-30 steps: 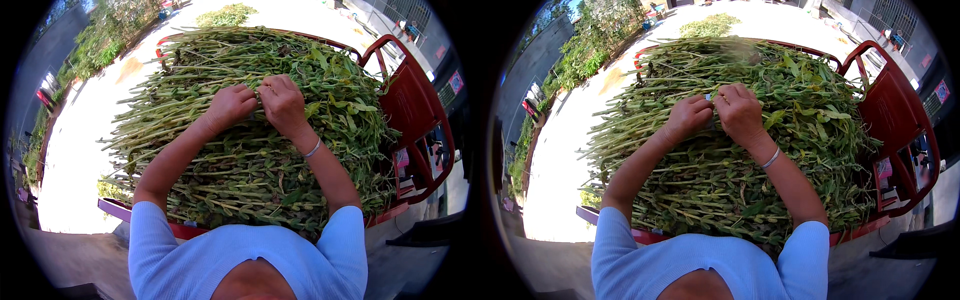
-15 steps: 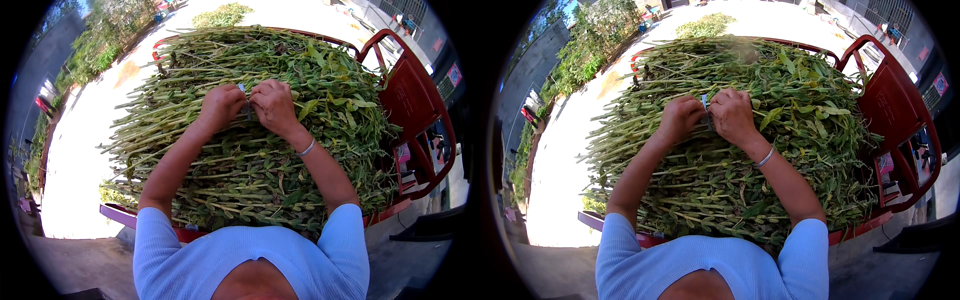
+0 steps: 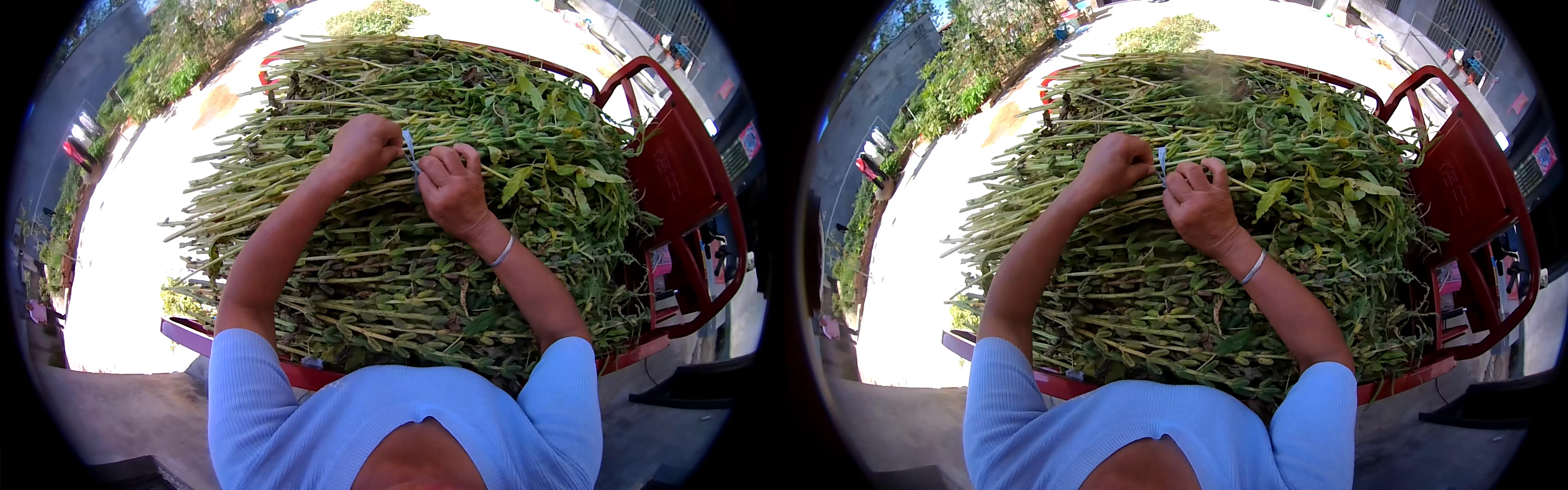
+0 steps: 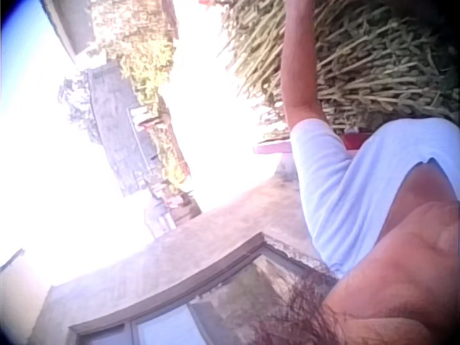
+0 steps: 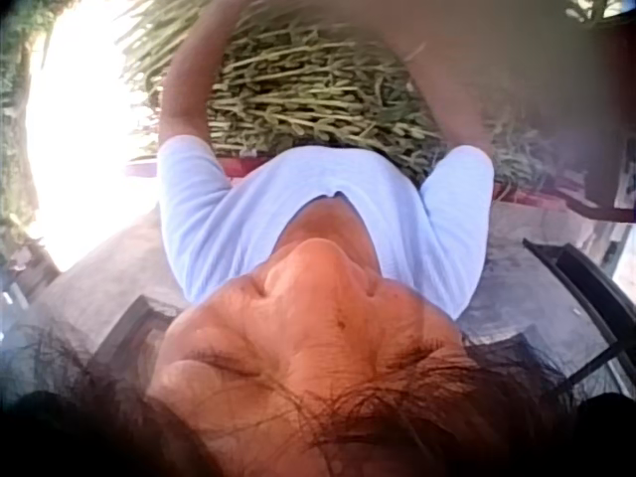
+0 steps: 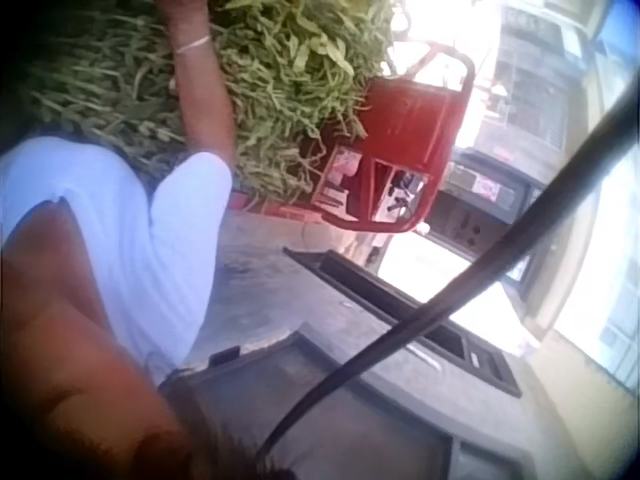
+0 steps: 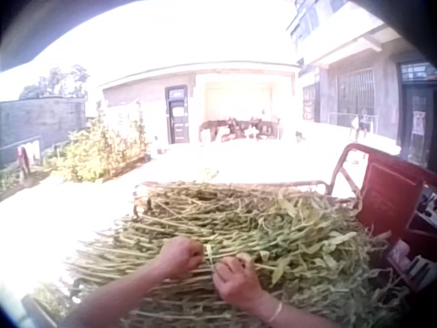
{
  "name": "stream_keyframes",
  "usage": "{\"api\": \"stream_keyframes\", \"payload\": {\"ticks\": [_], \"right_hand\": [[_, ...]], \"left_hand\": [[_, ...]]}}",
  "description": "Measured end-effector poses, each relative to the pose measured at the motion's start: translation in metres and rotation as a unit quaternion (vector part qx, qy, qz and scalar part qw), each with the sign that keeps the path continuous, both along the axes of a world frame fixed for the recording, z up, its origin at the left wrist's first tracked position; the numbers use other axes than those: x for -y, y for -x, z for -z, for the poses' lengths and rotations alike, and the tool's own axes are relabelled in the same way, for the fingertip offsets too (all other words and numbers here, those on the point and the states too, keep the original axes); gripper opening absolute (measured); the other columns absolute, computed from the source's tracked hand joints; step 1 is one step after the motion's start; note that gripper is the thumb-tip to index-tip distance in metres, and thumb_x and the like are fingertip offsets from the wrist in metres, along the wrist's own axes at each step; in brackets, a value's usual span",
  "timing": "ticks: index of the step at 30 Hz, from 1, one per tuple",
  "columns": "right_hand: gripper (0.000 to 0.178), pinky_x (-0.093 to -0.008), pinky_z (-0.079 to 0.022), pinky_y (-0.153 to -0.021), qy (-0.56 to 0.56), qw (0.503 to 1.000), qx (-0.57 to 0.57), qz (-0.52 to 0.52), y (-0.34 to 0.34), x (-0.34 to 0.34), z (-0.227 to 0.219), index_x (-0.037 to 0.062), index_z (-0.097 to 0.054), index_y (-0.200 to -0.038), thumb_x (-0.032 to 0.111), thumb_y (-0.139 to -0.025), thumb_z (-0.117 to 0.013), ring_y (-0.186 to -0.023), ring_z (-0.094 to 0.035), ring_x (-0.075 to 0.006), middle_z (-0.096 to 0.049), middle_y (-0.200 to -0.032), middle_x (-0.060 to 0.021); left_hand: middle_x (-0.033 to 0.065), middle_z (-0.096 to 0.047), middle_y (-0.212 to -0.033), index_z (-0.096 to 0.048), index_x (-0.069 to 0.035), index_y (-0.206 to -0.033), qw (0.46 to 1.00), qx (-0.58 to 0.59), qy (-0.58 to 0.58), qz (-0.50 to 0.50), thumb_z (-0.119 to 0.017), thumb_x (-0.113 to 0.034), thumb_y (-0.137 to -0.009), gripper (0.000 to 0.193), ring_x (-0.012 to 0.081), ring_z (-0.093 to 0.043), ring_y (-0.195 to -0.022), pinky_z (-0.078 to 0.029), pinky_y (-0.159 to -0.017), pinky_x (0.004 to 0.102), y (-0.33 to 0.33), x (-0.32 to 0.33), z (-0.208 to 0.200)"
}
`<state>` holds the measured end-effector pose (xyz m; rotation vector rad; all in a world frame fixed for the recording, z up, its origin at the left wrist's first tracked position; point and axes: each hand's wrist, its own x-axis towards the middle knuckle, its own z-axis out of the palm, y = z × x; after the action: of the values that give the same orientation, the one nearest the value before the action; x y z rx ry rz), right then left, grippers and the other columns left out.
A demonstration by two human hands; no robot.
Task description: The person gathers long-stemmed green plants from a red three-wheeled vehicle, ties them into bundles using a white strap, and places the bundles on the ground. The person repeats this process multiple times, handling the plants and straps by hand.
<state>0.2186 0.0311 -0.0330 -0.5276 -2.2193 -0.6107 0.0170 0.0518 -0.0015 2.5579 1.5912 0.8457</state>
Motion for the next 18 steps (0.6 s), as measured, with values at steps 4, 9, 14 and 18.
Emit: {"api": "stream_keyframes", "payload": {"ticks": [4,9,14,18], "right_hand": [[0.007,-0.0437,-0.033,-0.091,0.026,1.0,-0.003,0.011,0.002,0.001,0.002,0.0063,-0.06,-0.075,0.012,-0.071,-0.057,-0.094,-0.052,-0.0218,-0.053,-0.087,-0.0036],[0.008,-0.0445,-0.033,-0.092,0.047,0.999,0.0,0.009,-0.004,0.0,0.0,0.0054,-0.06,-0.076,0.012,-0.073,-0.057,-0.096,-0.052,-0.0223,-0.054,-0.089,-0.0054],[0.03,-0.0417,-0.04,-0.087,0.147,0.989,-0.005,0.019,-0.013,0.051,-0.016,0.001,-0.06,-0.101,0.013,-0.074,-0.065,-0.1,-0.055,-0.0241,-0.058,-0.098,-0.0107],[0.05,-0.0338,-0.051,-0.069,0.68,0.704,-0.192,-0.078,-0.019,0.075,0.026,-0.0049,-0.05,-0.118,0.023,-0.082,-0.069,-0.086,-0.063,-0.0212,-0.059,-0.1,-0.0144]], "left_hand": [[0.0083,-0.06,-0.068,-0.062,-0.008,-0.069,0.998,-0.016,-0.049,-0.024,-0.07,-0.019,-0.069,0.013,0.0313,-0.059,-0.063,-0.046,-0.057,0.043,-0.005,0.006,0.007],[0.0093,-0.06,-0.072,-0.063,-0.008,-0.073,0.994,-0.042,-0.093,-0.03,-0.07,-0.02,-0.071,0.014,0.0307,-0.059,-0.069,-0.047,-0.061,0.0419,-0.009,0.014,0.002],[0.0141,-0.063,-0.093,-0.065,-0.006,-0.098,0.996,0.02,0.088,0.003,-0.071,-0.041,-0.075,0.043,0.0309,-0.06,-0.092,-0.047,-0.08,0.0422,0.018,0.005,-0.016],[0.0174,-0.06,-0.114,-0.054,-0.003,-0.122,0.99,-0.039,0.111,0.083,-0.069,-0.055,-0.075,0.072,0.0306,-0.058,-0.105,-0.046,-0.089,0.0401,0.007,-0.022,-0.013]]}}
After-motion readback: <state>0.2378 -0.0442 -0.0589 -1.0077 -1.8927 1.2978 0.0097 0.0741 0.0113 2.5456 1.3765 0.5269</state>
